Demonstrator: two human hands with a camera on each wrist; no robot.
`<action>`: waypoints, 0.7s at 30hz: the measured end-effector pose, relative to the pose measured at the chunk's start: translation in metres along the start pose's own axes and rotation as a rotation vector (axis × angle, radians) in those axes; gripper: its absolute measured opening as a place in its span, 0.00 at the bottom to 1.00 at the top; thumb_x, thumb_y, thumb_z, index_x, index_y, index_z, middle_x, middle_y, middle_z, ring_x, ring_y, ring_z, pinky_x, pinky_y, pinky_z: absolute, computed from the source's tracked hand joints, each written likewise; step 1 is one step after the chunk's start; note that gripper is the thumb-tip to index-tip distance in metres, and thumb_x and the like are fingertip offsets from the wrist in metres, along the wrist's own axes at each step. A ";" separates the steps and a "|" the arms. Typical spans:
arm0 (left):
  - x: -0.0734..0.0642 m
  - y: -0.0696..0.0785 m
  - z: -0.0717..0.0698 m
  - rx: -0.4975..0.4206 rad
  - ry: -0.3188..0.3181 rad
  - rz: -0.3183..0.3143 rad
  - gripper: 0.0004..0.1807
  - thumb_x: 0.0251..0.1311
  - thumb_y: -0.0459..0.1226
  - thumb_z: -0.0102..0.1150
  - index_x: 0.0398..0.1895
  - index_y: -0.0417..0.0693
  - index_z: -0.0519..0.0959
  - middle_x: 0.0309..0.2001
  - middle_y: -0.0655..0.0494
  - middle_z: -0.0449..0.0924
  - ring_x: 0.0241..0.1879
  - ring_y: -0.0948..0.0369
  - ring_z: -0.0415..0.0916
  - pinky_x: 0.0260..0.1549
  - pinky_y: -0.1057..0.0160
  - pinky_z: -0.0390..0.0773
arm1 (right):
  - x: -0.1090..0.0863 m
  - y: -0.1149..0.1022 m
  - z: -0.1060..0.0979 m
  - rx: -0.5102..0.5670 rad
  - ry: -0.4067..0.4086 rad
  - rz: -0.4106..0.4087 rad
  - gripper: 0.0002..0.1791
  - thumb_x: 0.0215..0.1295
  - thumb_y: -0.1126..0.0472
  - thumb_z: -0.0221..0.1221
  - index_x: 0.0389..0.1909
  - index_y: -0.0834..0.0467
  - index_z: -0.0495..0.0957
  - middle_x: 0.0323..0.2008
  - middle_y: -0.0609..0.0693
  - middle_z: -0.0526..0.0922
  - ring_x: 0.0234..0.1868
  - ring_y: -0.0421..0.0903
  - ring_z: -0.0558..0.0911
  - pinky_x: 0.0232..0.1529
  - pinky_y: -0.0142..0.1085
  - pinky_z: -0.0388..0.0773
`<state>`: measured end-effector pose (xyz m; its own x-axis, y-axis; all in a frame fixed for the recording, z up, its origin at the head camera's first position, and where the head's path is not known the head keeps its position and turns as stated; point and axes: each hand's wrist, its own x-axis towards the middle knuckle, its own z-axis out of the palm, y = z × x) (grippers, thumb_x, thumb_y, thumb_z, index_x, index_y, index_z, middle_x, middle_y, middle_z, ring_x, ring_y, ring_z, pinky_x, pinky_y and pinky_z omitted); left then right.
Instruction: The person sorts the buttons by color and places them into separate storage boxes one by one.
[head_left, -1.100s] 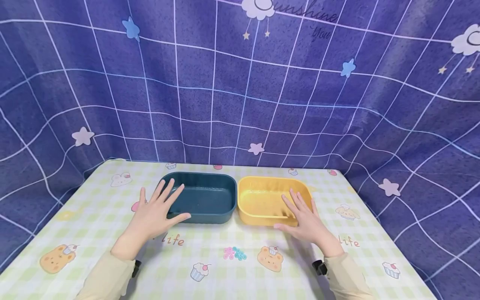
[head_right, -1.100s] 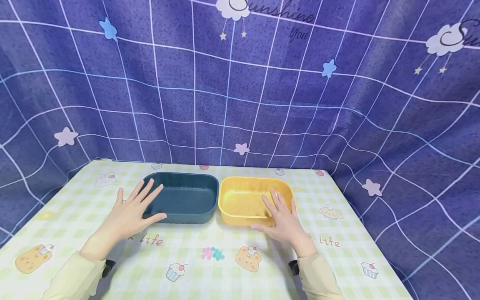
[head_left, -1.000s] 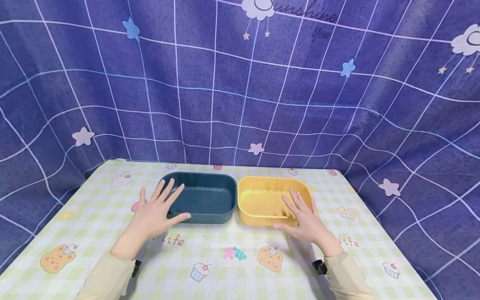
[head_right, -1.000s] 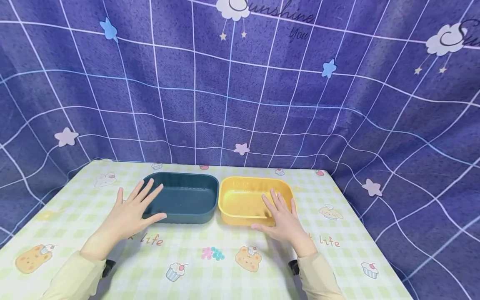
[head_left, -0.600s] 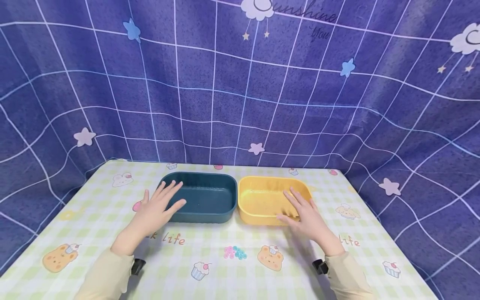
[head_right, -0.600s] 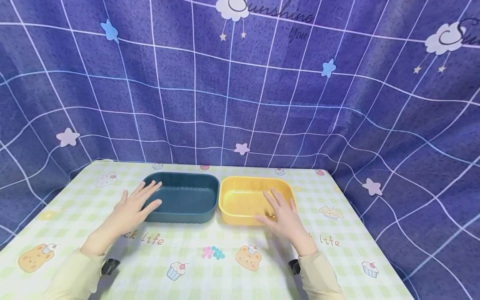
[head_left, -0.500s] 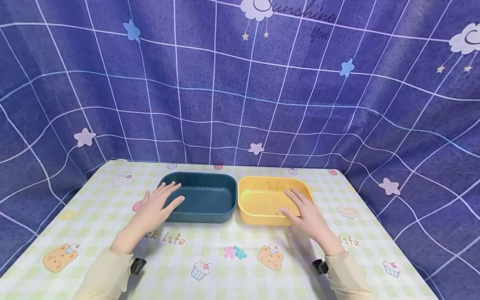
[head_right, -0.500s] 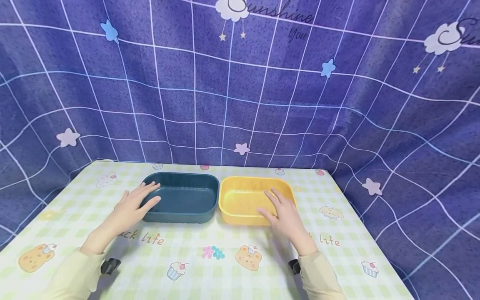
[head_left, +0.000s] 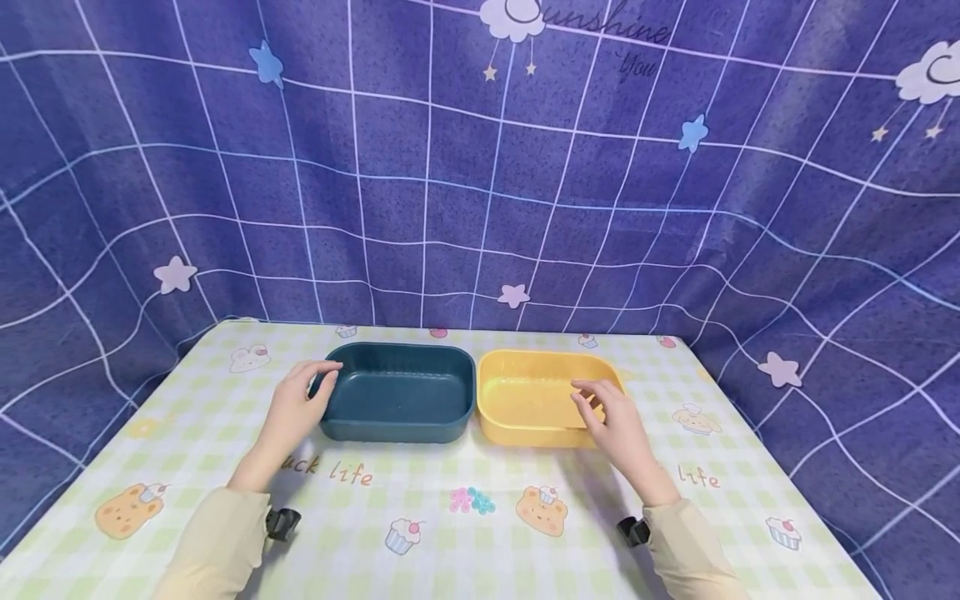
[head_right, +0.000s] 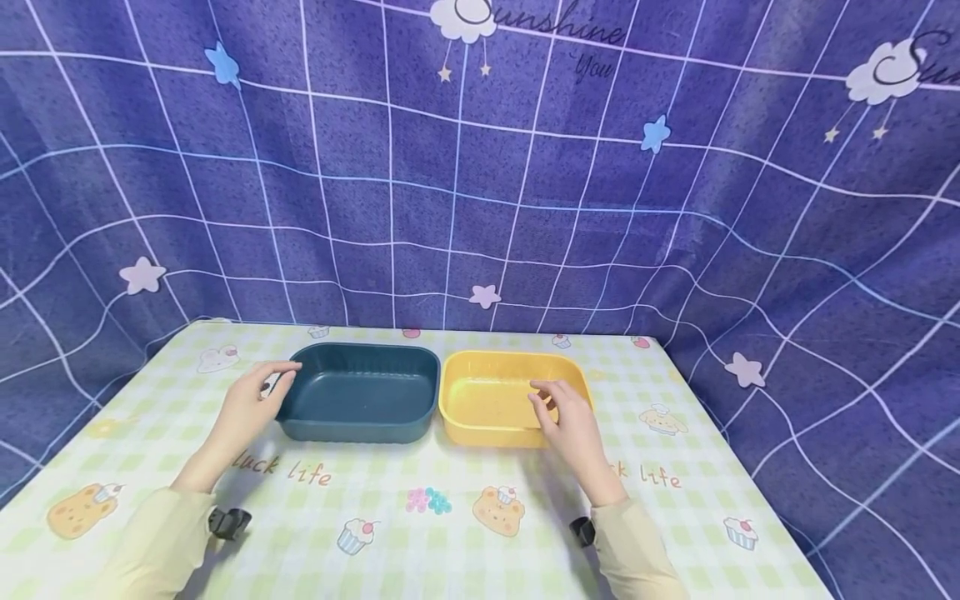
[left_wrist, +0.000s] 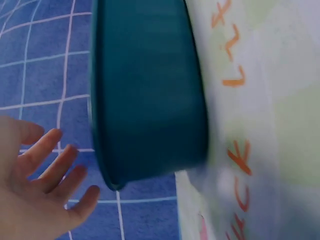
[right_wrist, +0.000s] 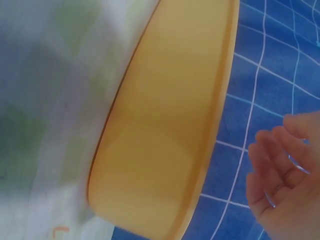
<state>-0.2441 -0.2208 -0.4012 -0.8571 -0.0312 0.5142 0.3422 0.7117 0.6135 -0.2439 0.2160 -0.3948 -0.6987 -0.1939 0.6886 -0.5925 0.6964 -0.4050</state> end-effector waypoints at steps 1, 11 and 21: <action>0.001 -0.003 0.001 -0.004 0.009 0.000 0.17 0.68 0.39 0.49 0.53 0.38 0.75 0.56 0.35 0.72 0.59 0.39 0.65 0.57 0.39 0.63 | 0.000 -0.001 0.001 0.008 0.017 -0.001 0.10 0.59 0.67 0.62 0.41 0.62 0.81 0.29 0.50 0.80 0.27 0.40 0.76 0.25 0.35 0.75; 0.004 -0.019 0.003 0.002 -0.156 -0.191 0.34 0.71 0.48 0.40 0.69 0.32 0.51 0.68 0.29 0.53 0.66 0.35 0.52 0.61 0.33 0.52 | -0.001 -0.018 0.008 0.112 0.052 -0.020 0.05 0.55 0.68 0.64 0.33 0.60 0.83 0.23 0.46 0.77 0.21 0.36 0.72 0.21 0.28 0.73; 0.006 -0.021 0.008 -0.069 -0.201 -0.268 0.33 0.71 0.37 0.37 0.69 0.25 0.42 0.68 0.24 0.45 0.69 0.34 0.43 0.67 0.40 0.47 | -0.005 -0.043 0.016 0.163 -0.036 0.002 0.04 0.57 0.63 0.64 0.34 0.55 0.83 0.20 0.40 0.76 0.18 0.33 0.69 0.19 0.26 0.69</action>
<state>-0.2596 -0.2305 -0.4153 -0.9764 -0.0668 0.2052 0.1139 0.6479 0.7532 -0.2214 0.1760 -0.3904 -0.7120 -0.2194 0.6670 -0.6464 0.5758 -0.5006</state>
